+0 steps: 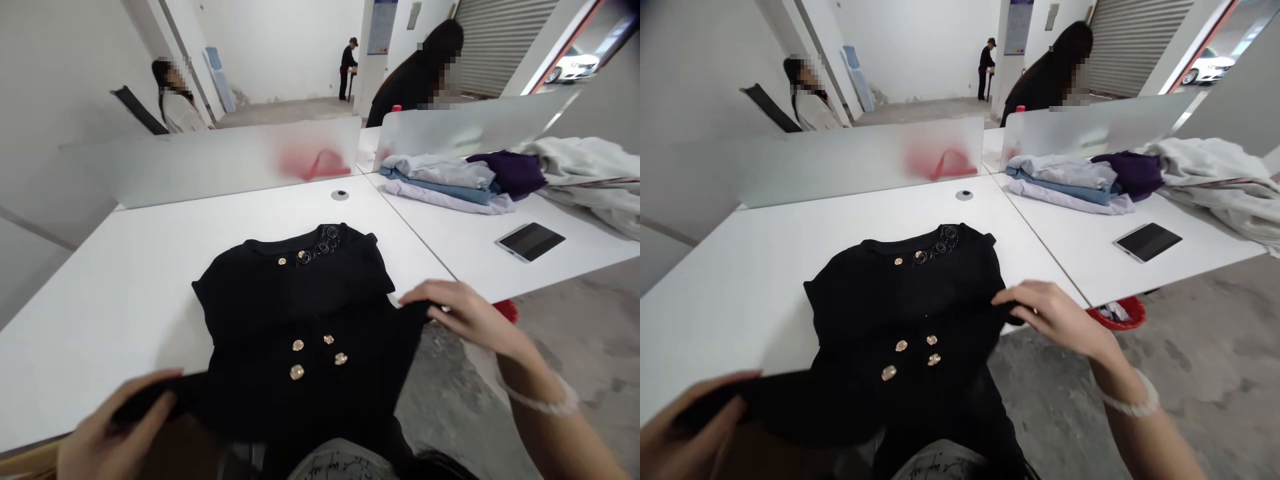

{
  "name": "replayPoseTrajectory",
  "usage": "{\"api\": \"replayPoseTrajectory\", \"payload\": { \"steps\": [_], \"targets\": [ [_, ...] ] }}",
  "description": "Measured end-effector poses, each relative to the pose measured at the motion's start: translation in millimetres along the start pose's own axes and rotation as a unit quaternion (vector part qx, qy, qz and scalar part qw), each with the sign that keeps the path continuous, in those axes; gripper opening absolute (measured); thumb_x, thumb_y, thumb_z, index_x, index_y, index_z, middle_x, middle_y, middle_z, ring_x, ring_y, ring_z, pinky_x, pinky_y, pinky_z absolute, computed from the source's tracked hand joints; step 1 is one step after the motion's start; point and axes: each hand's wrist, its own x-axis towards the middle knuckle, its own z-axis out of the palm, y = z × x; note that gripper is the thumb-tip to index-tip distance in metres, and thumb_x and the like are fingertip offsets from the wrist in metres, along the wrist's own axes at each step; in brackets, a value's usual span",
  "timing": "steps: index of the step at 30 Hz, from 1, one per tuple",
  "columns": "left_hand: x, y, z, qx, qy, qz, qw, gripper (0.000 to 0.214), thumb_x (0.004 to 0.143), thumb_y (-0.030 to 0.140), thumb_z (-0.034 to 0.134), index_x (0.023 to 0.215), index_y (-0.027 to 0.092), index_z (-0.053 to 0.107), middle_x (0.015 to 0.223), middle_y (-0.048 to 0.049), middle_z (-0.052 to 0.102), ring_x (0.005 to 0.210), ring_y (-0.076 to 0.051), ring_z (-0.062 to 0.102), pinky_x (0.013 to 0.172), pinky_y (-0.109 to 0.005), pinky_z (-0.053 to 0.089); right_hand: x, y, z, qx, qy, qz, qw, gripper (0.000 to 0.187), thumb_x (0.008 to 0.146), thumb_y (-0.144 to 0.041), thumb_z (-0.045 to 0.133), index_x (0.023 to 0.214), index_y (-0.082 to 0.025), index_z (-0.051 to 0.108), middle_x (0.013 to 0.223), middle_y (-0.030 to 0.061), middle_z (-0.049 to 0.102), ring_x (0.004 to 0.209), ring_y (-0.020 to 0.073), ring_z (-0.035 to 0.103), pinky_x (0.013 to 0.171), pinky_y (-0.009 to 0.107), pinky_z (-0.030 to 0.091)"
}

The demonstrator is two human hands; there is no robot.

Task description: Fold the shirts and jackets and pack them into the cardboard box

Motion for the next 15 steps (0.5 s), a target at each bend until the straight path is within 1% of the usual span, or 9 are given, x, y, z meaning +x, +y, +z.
{"api": "replayPoseTrajectory", "payload": {
  "steps": [2, 4, 5, 6, 8, 9, 11, 13, 15],
  "targets": [
    [36, 14, 9.5, 0.0, 0.085, -0.06, 0.995, 0.03, 0.071, 0.06, 0.06, 0.078, 0.033, 0.069, 0.067, 0.0077, 0.068, 0.057, -0.019, 0.062, 0.05, -0.034, 0.057, 41, 2, -12, -0.015, 0.022, 0.0, 1.0, 0.034, 0.095, -0.044, 0.037, 0.105, -0.028, 0.065, 0.095, 0.0054, 0.07, 0.083, 0.0197, 0.067, 0.072, 0.03, 0.052],
    [79, 24, 24.3, -0.026, 0.128, -0.089, 0.987, 0.048, 0.067, 0.065, 0.062, 0.085, 0.022, 0.07, 0.065, 0.0032, 0.066, 0.057, -0.017, 0.06, 0.05, -0.03, 0.054, 87, 7, -20, -0.048, 0.053, 0.006, 0.997, 0.031, 0.093, -0.043, 0.043, 0.108, -0.026, 0.064, 0.097, 0.0039, 0.07, 0.085, 0.0201, 0.066, 0.076, 0.031, 0.051],
    [99, 26, 32.5, -0.02, 0.119, -0.086, 0.989, 0.055, 0.069, 0.065, 0.06, 0.096, 0.018, 0.069, 0.068, 0.0018, 0.067, 0.059, -0.017, 0.061, 0.054, -0.031, 0.055, 109, 10, -21, -0.065, 0.074, 0.01, 0.995, 0.032, 0.093, -0.042, 0.045, 0.112, -0.023, 0.063, 0.102, 0.0044, 0.069, 0.09, 0.0214, 0.064, 0.081, 0.033, 0.049],
    [116, 25, 40.9, 0.013, 0.094, -0.07, 0.993, 0.061, 0.075, 0.063, 0.056, 0.111, 0.015, 0.064, 0.079, -0.0008, 0.069, 0.068, -0.02, 0.065, 0.064, -0.036, 0.056, 127, 13, -21, -0.077, 0.089, 0.014, 0.993, 0.035, 0.092, -0.041, 0.047, 0.118, -0.021, 0.06, 0.109, 0.006, 0.067, 0.097, 0.0229, 0.062, 0.086, 0.035, 0.047],
    [136, 19, 57.6, 0.113, 0.035, -0.008, 0.993, 0.069, 0.085, 0.054, 0.049, 0.135, 0.007, 0.043, 0.114, -0.0129, 0.065, 0.102, -0.032, 0.062, 0.09, -0.054, 0.048, 152, 15, -12, -0.088, 0.104, 0.017, 0.991, 0.044, 0.093, -0.038, 0.046, 0.129, -0.014, 0.052, 0.124, 0.0107, 0.059, 0.111, 0.0257, 0.055, 0.095, 0.04, 0.041],
    [136, 15, 66.1, 0.151, 0.011, 0.021, 0.988, 0.071, 0.088, 0.05, 0.046, 0.14, 0.003, 0.033, 0.129, -0.0189, 0.056, 0.116, -0.035, 0.054, 0.099, -0.059, 0.038, 158, 15, -3, -0.089, 0.102, 0.017, 0.991, 0.047, 0.094, -0.037, 0.045, 0.133, -0.011, 0.047, 0.13, 0.0128, 0.055, 0.116, 0.0265, 0.052, 0.098, 0.041, 0.038],
    [119, 8, 84.3, 0.164, -0.015, 0.07, 0.984, 0.069, 0.092, 0.046, 0.04, 0.142, 0.0, 0.028, 0.139, -0.0237, 0.044, 0.128, -0.036, 0.043, 0.108, -0.06, 0.025, 155, 13, 24, -0.09, 0.093, 0.015, 0.992, 0.051, 0.095, -0.038, 0.043, 0.138, -0.011, 0.042, 0.137, 0.0136, 0.049, 0.122, 0.0272, 0.047, 0.103, 0.043, 0.034],
    [87, 4, 104.7, 0.125, -0.047, 0.12, 0.984, 0.062, 0.094, 0.047, 0.033, 0.141, 0.007, 0.033, 0.138, -0.0186, 0.048, 0.127, -0.03, 0.046, 0.111, -0.054, 0.026, 141, 11, 61, -0.096, 0.064, 0.005, 0.993, 0.052, 0.095, -0.041, 0.04, 0.142, -0.018, 0.039, 0.142, 0.0113, 0.045, 0.13, 0.0278, 0.04, 0.108, 0.046, 0.029],
    [57, 3, 126.2, 0.115, -0.134, 0.192, 0.965, 0.057, 0.095, 0.048, 0.03, 0.143, 0.016, 0.033, 0.142, -0.0121, 0.045, 0.132, -0.026, 0.041, 0.111, -0.052, 0.028, 125, 12, 100, -0.115, 0.006, -0.011, 0.993, 0.051, 0.097, -0.044, 0.035, 0.144, -0.025, 0.035, 0.148, 0.0088, 0.038, 0.137, 0.0287, 0.03, 0.11, 0.053, 0.024]
  ]
}}
